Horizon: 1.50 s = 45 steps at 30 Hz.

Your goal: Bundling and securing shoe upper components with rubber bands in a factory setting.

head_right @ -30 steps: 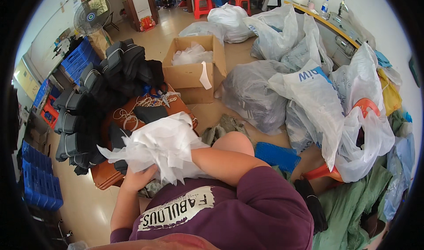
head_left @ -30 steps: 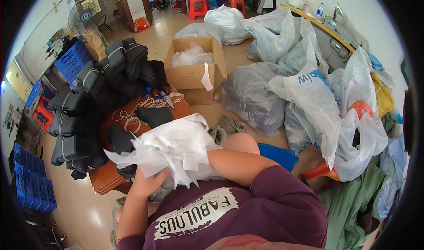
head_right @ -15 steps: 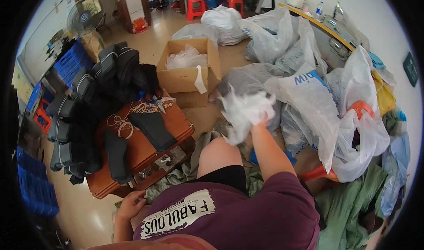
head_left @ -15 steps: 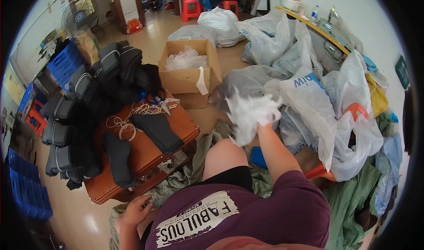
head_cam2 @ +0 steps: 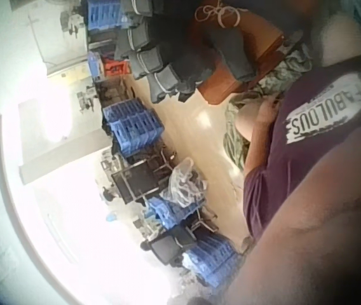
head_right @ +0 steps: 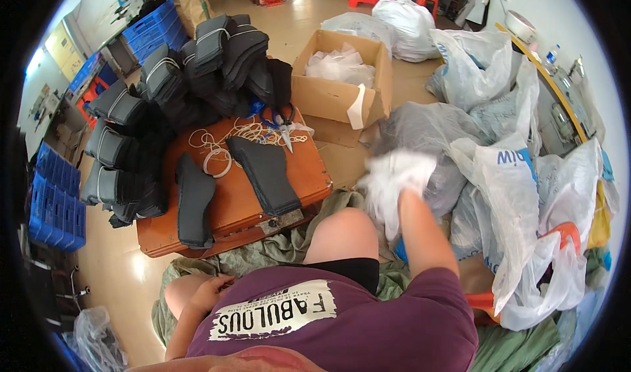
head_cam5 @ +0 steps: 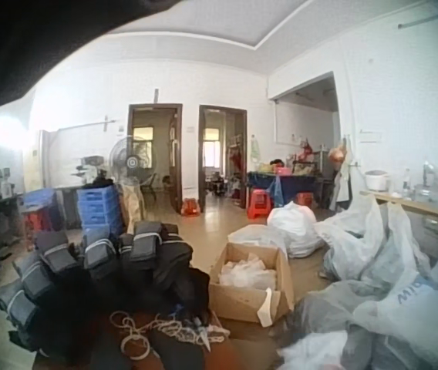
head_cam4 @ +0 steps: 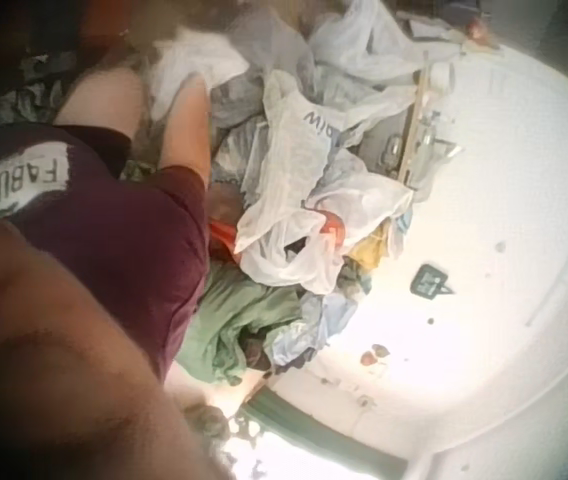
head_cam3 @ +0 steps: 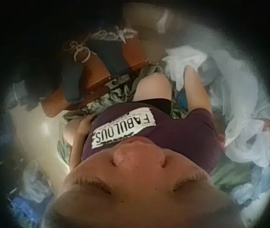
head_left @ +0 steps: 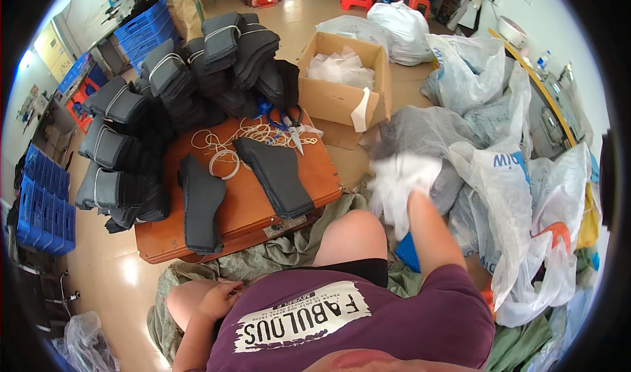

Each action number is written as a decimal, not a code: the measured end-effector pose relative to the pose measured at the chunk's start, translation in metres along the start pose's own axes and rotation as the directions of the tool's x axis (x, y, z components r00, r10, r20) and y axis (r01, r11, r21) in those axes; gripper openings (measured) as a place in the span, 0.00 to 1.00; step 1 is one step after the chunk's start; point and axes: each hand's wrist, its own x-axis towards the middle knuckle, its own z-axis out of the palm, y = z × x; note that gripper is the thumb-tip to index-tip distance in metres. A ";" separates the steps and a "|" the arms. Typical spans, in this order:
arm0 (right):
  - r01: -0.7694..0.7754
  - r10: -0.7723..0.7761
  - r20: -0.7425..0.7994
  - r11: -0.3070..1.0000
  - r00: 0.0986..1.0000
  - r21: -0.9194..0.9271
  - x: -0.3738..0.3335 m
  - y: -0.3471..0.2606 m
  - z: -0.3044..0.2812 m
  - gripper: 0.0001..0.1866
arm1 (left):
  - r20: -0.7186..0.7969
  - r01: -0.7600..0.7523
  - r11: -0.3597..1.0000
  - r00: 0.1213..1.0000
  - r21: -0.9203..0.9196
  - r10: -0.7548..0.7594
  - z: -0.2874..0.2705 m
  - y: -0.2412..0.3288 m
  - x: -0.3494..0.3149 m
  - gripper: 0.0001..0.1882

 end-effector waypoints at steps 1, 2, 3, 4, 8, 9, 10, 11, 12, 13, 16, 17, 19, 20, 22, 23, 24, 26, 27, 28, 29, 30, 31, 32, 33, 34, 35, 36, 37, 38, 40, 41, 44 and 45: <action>-0.004 0.004 -0.020 1.000 1.000 -0.001 0.056 -0.013 0.000 0.36 | -0.004 0.003 1.000 1.000 -0.001 -0.003 0.000 0.000 0.003 0.19; -0.006 0.006 -0.037 1.000 0.999 -0.002 0.099 -0.021 -0.008 0.36 | 0.006 0.008 1.000 1.000 0.004 -0.008 0.000 -0.001 0.005 0.20; -0.007 0.007 -0.051 1.000 0.999 -0.006 0.136 -0.025 -0.038 0.37 | 0.014 0.014 1.000 1.000 0.007 -0.014 0.001 -0.001 0.005 0.20; -0.007 0.006 -0.074 1.000 0.997 -0.009 0.177 -0.042 -0.050 0.37 | 0.008 0.011 1.000 1.000 0.004 -0.011 0.002 -0.002 0.009 0.20; 0.057 0.024 -0.257 0.952 0.966 0.301 0.206 -0.102 0.027 0.34 | -0.042 0.052 0.998 0.998 0.038 -0.050 0.010 0.000 0.004 0.19; -0.108 0.042 -0.334 0.977 0.942 -0.182 0.209 -0.106 0.038 0.31 | -0.037 0.044 0.998 0.998 0.040 -0.043 0.010 0.002 0.000 0.19; -0.280 0.012 -0.408 0.746 0.913 -0.605 0.210 -0.108 0.048 0.28 | -0.050 0.057 0.998 0.997 0.038 -0.055 0.012 0.001 -0.002 0.19; -0.236 -0.012 -0.366 0.743 0.931 -0.626 0.212 -0.087 0.053 0.28 | -0.044 0.039 0.999 0.998 0.025 -0.038 0.014 -0.002 0.002 0.19; -0.195 -0.033 -0.324 0.739 0.946 -0.645 0.208 -0.062 0.057 0.27 | -0.036 0.020 1.000 0.999 0.013 -0.020 0.015 -0.005 0.006 0.19; -0.113 -0.042 -0.218 0.751 0.975 -0.650 0.188 -0.050 0.084 0.24 | -0.051 0.048 0.999 0.998 -0.001 -0.048 0.019 -0.009 0.002 0.19; 0.041 -0.102 -0.086 0.845 0.991 -0.533 0.103 -0.033 0.135 0.16 | -0.080 0.038 0.999 0.996 0.018 -0.037 0.016 -0.002 -0.002 0.18; 0.044 -0.092 -0.063 0.843 0.994 -0.536 0.080 -0.033 0.142 0.16 | -0.082 0.059 0.998 0.995 0.004 -0.058 0.014 0.001 0.000 0.18; 0.190 -0.226 -0.065 0.917 0.972 -0.352 0.033 -0.046 0.154 0.12 | -0.063 -0.067 0.995 0.995 0.076 0.072 0.011 -0.001 0.005 0.18; 0.186 -0.215 -0.043 0.917 0.976 -0.352 0.010 -0.056 0.161 0.12 | -0.065 -0.047 0.997 0.997 0.063 0.051 0.011 -0.002 0.007 0.18; 0.484 -0.482 0.109 0.786 0.869 -0.385 -0.035 -0.084 0.176 0.10 | -0.043 -0.074 0.996 0.996 0.058 0.077 0.012 0.000 0.011 0.18; 0.431 -0.396 0.171 0.824 0.902 -0.367 -0.058 -0.097 0.188 0.13 | -0.049 -0.062 0.997 0.997 0.051 0.064 0.013 0.003 0.012 0.18; 0.401 -0.327 0.238 0.813 0.915 -0.423 -0.079 -0.106 0.198 0.18 | -0.037 -0.028 0.998 0.999 0.050 0.030 0.013 0.006 0.013 0.18; 0.351 -0.187 0.342 0.777 0.921 -0.522 -0.109 -0.115 0.215 0.39 | -0.032 -0.036 0.997 0.999 0.062 0.038 0.013 0.012 0.017 0.19; 0.366 -0.167 0.363 0.715 0.917 -0.596 -0.121 -0.121 0.223 0.46 | -0.038 -0.033 0.998 0.999 0.056 0.035 0.012 0.013 0.018 0.19; 0.377 -0.170 0.375 0.712 0.911 -0.593 -0.128 -0.133 0.231 0.46 | -0.018 -0.037 0.997 0.999 0.060 0.039 0.013 0.012 0.018 0.19; 0.345 -0.039 0.410 0.616 0.911 -0.708 -0.134 -0.150 0.238 0.49 | 0.000 -0.042 0.997 0.999 0.064 0.042 0.013 0.012 0.018 0.20; 0.321 0.094 0.417 0.496 0.904 -0.807 -0.136 -0.161 0.244 0.53 | -0.011 -0.038 0.998 0.999 0.057 0.039 0.013 0.011 0.018 0.20; 0.334 0.088 0.428 0.493 0.899 -0.804 -0.137 -0.165 0.249 0.53 | -0.005 -0.055 0.997 0.998 0.055 0.056 0.013 0.011 0.017 0.20; 0.344 0.123 0.437 0.446 0.891 -0.826 -0.137 -0.169 0.254 0.54 | 0.000 -0.073 0.996 0.997 0.053 0.073 0.012 0.012 0.017 0.20; 0.350 0.159 0.439 0.397 0.884 -0.848 -0.137 -0.173 0.257 0.55 | -0.009 -0.071 0.996 0.997 0.047 0.072 0.011 0.014 0.018 0.20; 0.355 0.196 0.435 0.342 0.879 -0.870 -0.135 -0.171 0.261 0.55 | 0.033 -0.053 0.997 0.998 0.052 0.052 0.010 0.017 0.019 0.21; 0.363 0.191 0.441 0.338 0.877 -0.868 -0.135 -0.169 0.263 0.55 | 0.075 -0.036 0.998 0.997 0.058 0.032 0.008 0.019 0.020 0.22; 0.355 0.208 0.439 0.342 0.874 -0.870 -0.136 -0.168 0.266 0.55 | 0.067 -0.034 0.998 0.997 0.053 0.030 0.008 0.020 0.020 0.22; 0.346 0.226 0.436 0.345 0.871 -0.872 -0.137 -0.167 0.268 0.56 | 0.084 -0.052 0.997 0.995 0.058 0.048 0.007 0.020 0.021 0.22; 0.320 0.233 0.420 0.368 0.877 -0.873 -0.137 -0.168 0.270 0.55 | 0.102 -0.072 0.995 0.993 0.062 0.066 0.006 0.019 0.020 0.22; 0.291 0.250 0.396 0.368 0.884 -0.883 -0.137 -0.169 0.275 0.54 | 0.092 -0.077 0.993 0.993 0.089 0.069 0.011 0.005 0.023 0.22; 0.253 0.270 0.365 0.371 0.891 -0.893 -0.137 -0.171 0.277 0.53 | 0.090 -0.083 0.989 0.993 0.121 0.072 0.013 -0.001 0.024 0.22; 0.185 0.307 0.307 0.368 0.901 -0.911 -0.139 -0.175 0.282 0.53 | 0.120 -0.061 0.992 0.992 0.109 0.048 0.005 0.003 0.022 0.23; 0.155 0.318 0.278 0.361 0.906 -0.920 -0.140 -0.176 0.285 0.54 | 0.120 -0.062 0.992 0.992 0.110 0.049 0.005 -0.001 0.022 0.23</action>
